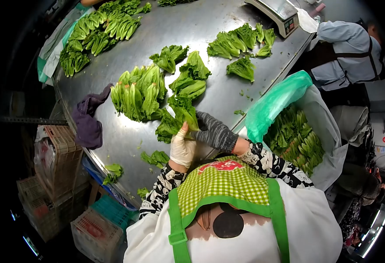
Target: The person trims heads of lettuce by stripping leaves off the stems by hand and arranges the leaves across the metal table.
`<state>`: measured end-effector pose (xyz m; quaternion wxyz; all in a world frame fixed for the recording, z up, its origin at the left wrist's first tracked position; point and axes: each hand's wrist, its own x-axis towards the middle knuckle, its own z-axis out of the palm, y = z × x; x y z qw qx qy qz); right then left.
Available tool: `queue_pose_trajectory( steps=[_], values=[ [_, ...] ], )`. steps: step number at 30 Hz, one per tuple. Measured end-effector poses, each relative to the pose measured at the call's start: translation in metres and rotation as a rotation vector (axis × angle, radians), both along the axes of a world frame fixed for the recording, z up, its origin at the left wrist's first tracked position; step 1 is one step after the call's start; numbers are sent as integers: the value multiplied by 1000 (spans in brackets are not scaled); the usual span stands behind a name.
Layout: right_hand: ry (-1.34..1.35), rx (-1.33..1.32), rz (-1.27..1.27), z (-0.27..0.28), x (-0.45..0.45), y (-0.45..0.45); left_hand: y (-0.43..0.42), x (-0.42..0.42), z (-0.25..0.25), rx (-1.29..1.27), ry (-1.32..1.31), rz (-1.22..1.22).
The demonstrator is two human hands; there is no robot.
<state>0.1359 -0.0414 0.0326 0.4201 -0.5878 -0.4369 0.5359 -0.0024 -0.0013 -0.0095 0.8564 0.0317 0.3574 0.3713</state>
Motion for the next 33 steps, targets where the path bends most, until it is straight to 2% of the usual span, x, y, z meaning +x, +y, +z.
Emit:
queue_pose_trajectory(
  steps=[3,4,5,7,8,11,13,15,16,19,24,26,28,30,31,33],
  values=[
    [19,119,-40,-17,-2,-3,-2,-5,-3,53,14,-167],
    [-18,167,-51,-15,3,0,2,5,-5,191,131,-152],
    [117,50,-73,-12,8,2,2,15,-5,319,253,-134],
    [390,-198,-115,2,16,3,5,24,21,175,206,-104],
    [384,-209,-162,0,18,2,9,30,29,108,180,-89],
    [189,-104,-145,3,26,2,12,41,26,274,245,-151],
    [248,-185,-138,14,34,5,18,49,33,351,239,-181],
    [250,-256,-138,28,38,6,18,60,50,171,109,-166],
    [321,-234,-160,20,40,4,20,61,35,236,65,-164],
    [284,-145,-233,20,45,6,25,77,42,319,107,-112],
    [463,-110,-416,24,64,14,32,92,33,413,33,-189],
    [466,12,-465,13,83,17,37,97,34,505,-19,-221],
    [395,52,-577,19,106,24,36,97,32,510,32,-264],
    [320,171,-568,15,148,30,34,91,23,574,133,-375],
    [262,172,-574,16,170,34,30,86,12,735,275,-425],
    [455,226,-725,2,215,43,22,74,-9,1057,567,-519]
  ],
)
